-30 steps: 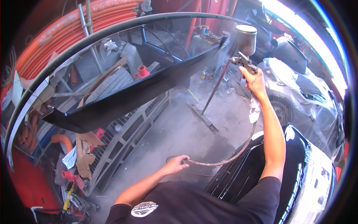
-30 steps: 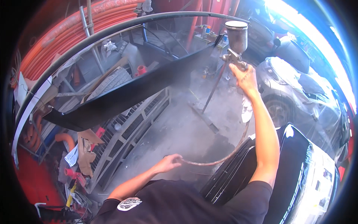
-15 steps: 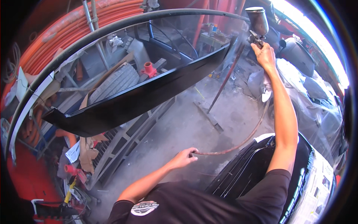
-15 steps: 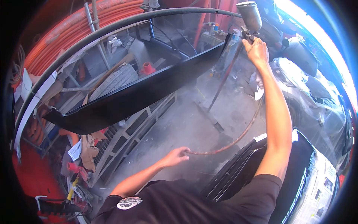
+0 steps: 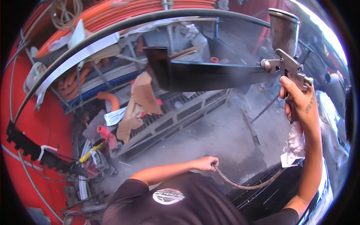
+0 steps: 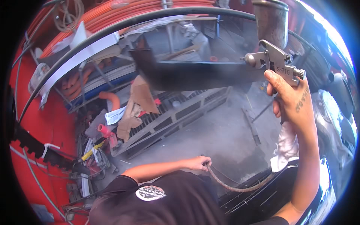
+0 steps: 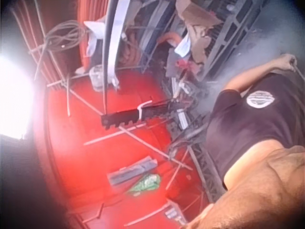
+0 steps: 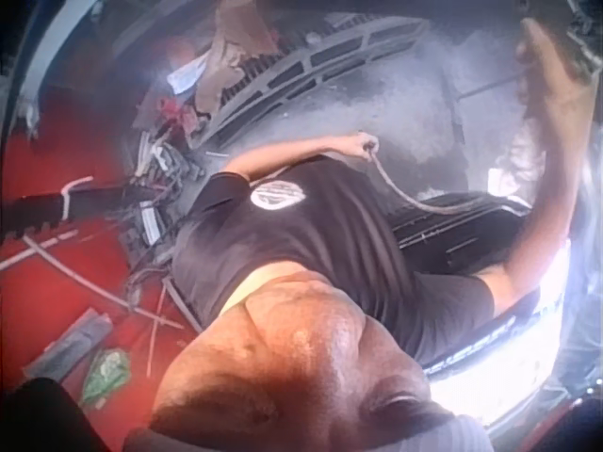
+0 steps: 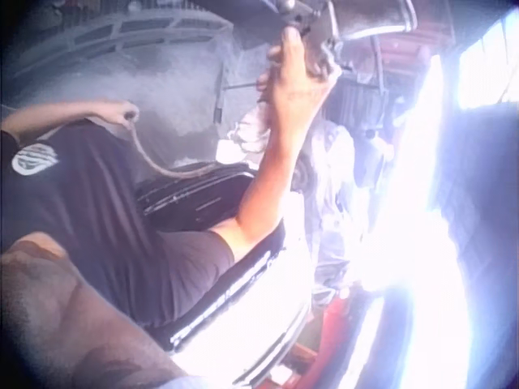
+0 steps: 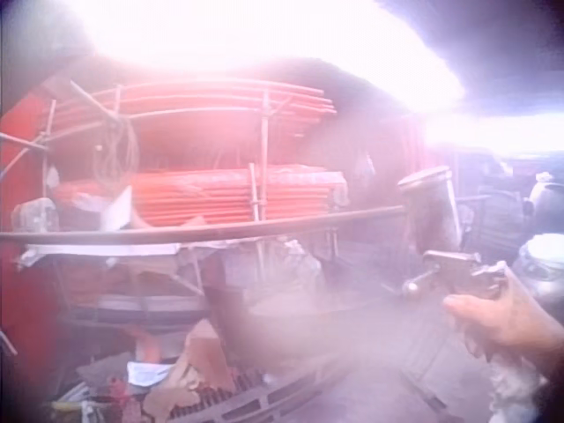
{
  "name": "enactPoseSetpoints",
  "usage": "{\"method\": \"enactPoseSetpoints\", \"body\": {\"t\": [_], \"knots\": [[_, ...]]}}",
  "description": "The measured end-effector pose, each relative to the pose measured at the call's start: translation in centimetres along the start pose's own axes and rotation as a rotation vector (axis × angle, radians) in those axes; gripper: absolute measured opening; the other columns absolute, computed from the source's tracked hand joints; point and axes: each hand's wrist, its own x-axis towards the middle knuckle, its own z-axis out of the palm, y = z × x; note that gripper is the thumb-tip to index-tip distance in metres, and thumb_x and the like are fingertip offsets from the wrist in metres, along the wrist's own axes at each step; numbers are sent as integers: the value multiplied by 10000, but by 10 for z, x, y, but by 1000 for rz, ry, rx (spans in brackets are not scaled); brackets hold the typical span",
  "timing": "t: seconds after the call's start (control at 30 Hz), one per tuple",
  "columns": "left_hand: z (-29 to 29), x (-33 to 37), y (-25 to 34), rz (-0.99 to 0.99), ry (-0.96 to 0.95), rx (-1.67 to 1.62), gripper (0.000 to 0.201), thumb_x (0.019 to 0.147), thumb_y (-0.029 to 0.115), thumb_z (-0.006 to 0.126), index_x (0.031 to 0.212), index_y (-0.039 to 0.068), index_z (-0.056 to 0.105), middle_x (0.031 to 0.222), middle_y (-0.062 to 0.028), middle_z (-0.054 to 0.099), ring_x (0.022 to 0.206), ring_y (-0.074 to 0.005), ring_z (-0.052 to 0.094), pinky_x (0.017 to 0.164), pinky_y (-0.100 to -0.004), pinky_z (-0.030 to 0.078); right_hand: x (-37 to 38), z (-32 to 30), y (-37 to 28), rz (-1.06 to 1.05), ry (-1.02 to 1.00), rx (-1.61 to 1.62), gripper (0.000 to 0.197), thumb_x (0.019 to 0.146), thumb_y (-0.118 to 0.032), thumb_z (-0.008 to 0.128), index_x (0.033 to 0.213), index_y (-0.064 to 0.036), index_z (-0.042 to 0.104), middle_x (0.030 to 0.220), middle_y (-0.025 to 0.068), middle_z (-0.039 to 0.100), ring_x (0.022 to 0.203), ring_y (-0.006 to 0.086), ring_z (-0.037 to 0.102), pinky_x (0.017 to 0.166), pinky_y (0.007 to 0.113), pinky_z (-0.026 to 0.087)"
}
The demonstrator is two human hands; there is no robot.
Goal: The person uses a spray gun to apply black paint to a car bumper. They then sit on the floor to refill the spray gun's cup with paint from a can and a yellow container, mixing the fluids before wiping the gun.
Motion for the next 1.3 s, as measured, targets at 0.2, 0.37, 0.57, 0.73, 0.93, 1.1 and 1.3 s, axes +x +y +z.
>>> {"method": "enactPoseSetpoints", "body": {"t": [0.2,0.37,0.57,0.73,0.93,1.1,1.3], "knots": [[-7,-72,-30,9,98,-158,308,888,126,850,1104,50,644,893,-30,677,840,-148,617,764,-371,512,-50,76,-102,-272,-157,121,382,1004,-412,761,980,-31,760,754,-7,646,479,70,551,434,233,387],[-21,-122,-58,-172,140,-240,299,953,130,792,1185,89,609,1024,7,681,932,-117,630,684,-308,552,-79,139,-144,-521,-393,404,295,994,-311,803,1109,-39,788,851,0,726,661,71,649,534,242,468],[-22,-124,-157,-212,467,-194,282,880,43,794,1132,41,669,976,-62,698,868,-163,659,755,-350,566,-129,199,-91,-613,-516,573,318,967,-190,806,1240,-38,747,851,176,738,730,248,715,708,414,566],[-36,-128,-224,146,630,89,295,857,9,756,1143,24,685,1025,-97,730,955,-207,689,859,-379,572,-161,201,-14,-555,-331,437,435,940,-217,853,1279,27,728,935,184,770,803,277,745,734,382,580],[-63,-100,-192,-196,559,10,369,856,37,675,1216,1,746,1090,-163,781,1107,-282,718,1009,-411,542,-171,174,98,-289,2,327,446,913,-214,879,1241,54,739,946,173,780,774,235,731,719,354,570],[-68,-25,-144,-227,568,-42,338,935,105,681,1246,-1,763,1144,-162,793,992,-232,744,855,-372,586,-180,121,172,-20,227,257,413,927,-197,873,1247,32,748,849,108,752,699,167,659,678,313,536],[-60,96,-93,-157,485,6,354,978,131,696,1304,-3,730,1209,-123,757,997,-195,756,722,-330,631,-180,59,259,218,477,350,321,965,-242,844,1131,22,770,757,25,701,618,99,636,583,296,501]]}}
